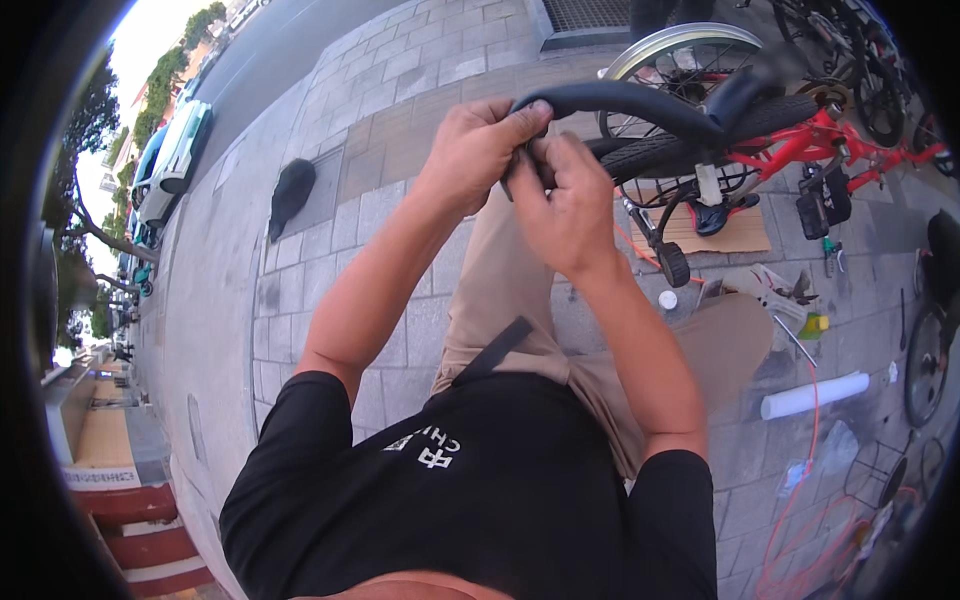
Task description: The person applies glue to a patch and affixes it to a bicycle inner tube. They then use a hand pump to inflate the tube and check for leaks.
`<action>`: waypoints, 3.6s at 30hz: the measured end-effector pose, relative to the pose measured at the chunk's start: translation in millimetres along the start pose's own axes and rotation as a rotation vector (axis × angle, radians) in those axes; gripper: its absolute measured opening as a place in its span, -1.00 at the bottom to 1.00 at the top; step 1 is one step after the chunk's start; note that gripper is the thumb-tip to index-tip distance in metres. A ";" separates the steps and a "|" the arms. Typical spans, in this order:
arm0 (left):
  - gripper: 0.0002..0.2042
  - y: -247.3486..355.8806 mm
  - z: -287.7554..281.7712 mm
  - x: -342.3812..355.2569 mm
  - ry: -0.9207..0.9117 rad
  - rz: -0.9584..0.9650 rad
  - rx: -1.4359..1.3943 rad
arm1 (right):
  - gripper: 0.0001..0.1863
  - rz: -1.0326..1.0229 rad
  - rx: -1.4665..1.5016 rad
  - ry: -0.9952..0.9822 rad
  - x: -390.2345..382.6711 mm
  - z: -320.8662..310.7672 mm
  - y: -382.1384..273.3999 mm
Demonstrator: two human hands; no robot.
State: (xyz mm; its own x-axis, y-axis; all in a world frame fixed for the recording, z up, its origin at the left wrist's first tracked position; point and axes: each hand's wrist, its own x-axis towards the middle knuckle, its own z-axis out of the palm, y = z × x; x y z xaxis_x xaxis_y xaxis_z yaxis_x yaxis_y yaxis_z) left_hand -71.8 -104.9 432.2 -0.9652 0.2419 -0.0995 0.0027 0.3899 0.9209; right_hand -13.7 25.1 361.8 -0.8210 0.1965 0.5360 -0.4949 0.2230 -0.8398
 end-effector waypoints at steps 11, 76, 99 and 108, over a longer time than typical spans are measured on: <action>-0.59 -24.5 -19.1 -5.4 -0.228 -0.064 -0.538 | -0.78 0.661 0.851 -0.082 17.6 -10.1 19.1; -0.73 -34.7 -0.2 -27.0 0.080 0.320 -0.402 | -0.74 0.403 0.631 0.045 9.8 2.3 1.0; -0.74 -32.2 -12.0 -29.7 0.095 0.212 -0.352 | -0.74 0.432 0.596 -0.091 7.3 4.0 -3.7; -0.82 -30.8 -2.4 -22.0 0.063 0.213 -0.618 | -0.80 0.327 0.539 0.032 3.6 25.3 -0.5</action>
State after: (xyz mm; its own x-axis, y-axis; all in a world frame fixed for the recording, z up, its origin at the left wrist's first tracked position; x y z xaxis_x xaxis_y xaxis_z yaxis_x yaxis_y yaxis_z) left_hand -51.2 -124.4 406.9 -0.9738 0.1971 0.1135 0.0626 -0.2474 0.9669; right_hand -23.6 1.6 361.9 -0.9493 0.2033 0.2396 -0.3005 -0.3639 -0.8817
